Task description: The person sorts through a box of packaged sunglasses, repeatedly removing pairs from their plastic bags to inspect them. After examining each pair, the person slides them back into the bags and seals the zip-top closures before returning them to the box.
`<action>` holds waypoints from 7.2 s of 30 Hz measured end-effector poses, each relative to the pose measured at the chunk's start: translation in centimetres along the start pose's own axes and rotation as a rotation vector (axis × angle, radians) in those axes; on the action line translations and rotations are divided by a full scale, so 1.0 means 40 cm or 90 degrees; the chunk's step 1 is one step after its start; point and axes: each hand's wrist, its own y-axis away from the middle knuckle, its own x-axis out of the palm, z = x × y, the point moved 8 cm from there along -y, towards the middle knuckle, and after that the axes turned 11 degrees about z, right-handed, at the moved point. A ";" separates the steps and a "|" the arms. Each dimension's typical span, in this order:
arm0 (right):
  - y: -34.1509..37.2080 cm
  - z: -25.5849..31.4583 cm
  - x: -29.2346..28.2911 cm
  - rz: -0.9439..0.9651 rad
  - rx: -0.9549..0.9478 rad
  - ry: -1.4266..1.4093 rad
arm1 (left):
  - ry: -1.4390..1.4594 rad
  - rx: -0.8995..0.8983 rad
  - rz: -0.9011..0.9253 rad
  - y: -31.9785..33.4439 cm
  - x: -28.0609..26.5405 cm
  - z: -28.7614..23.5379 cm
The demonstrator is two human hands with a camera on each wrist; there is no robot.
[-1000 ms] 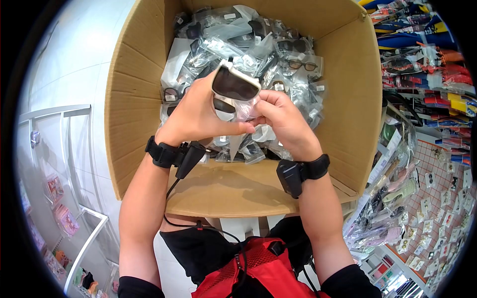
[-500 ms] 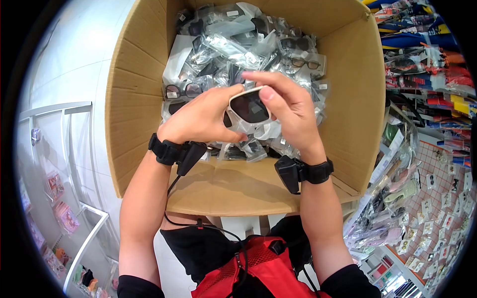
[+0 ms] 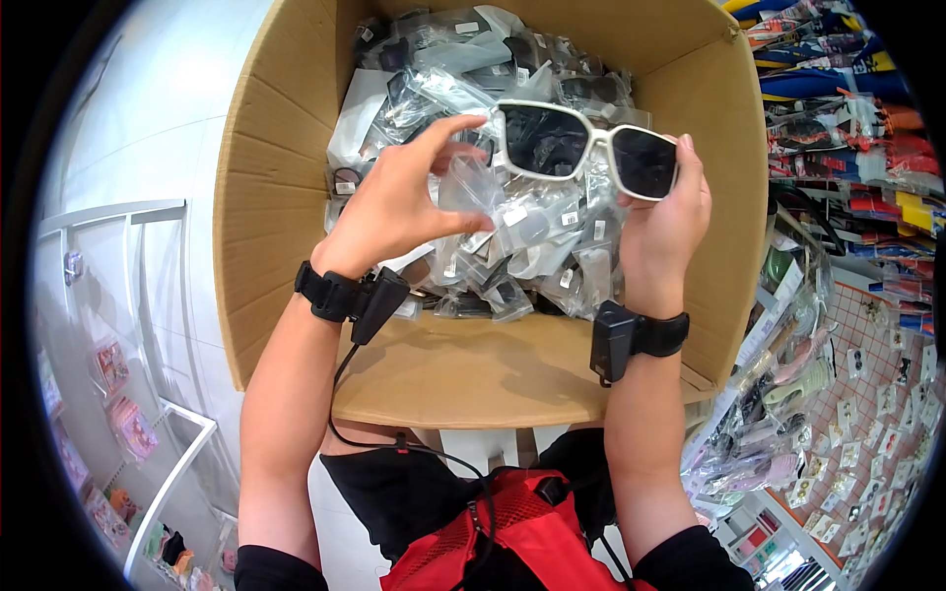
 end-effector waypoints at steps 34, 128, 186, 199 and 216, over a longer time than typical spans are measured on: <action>0.036 -0.066 0.090 0.131 0.088 0.136 | -0.048 0.188 0.031 0.005 0.041 -0.041; 0.161 -0.076 0.255 0.660 -0.189 0.665 | 0.121 0.032 -0.053 -0.007 0.043 -0.010; 0.074 -0.080 0.150 0.273 0.078 0.170 | 0.496 0.058 -0.158 -0.010 0.004 0.030; 0.075 -0.075 0.149 0.261 0.037 0.215 | 0.363 0.057 -0.221 0.002 -0.009 0.027; 0.091 -0.087 0.168 0.328 0.030 0.272 | 0.384 0.098 -0.145 0.003 0.000 -0.006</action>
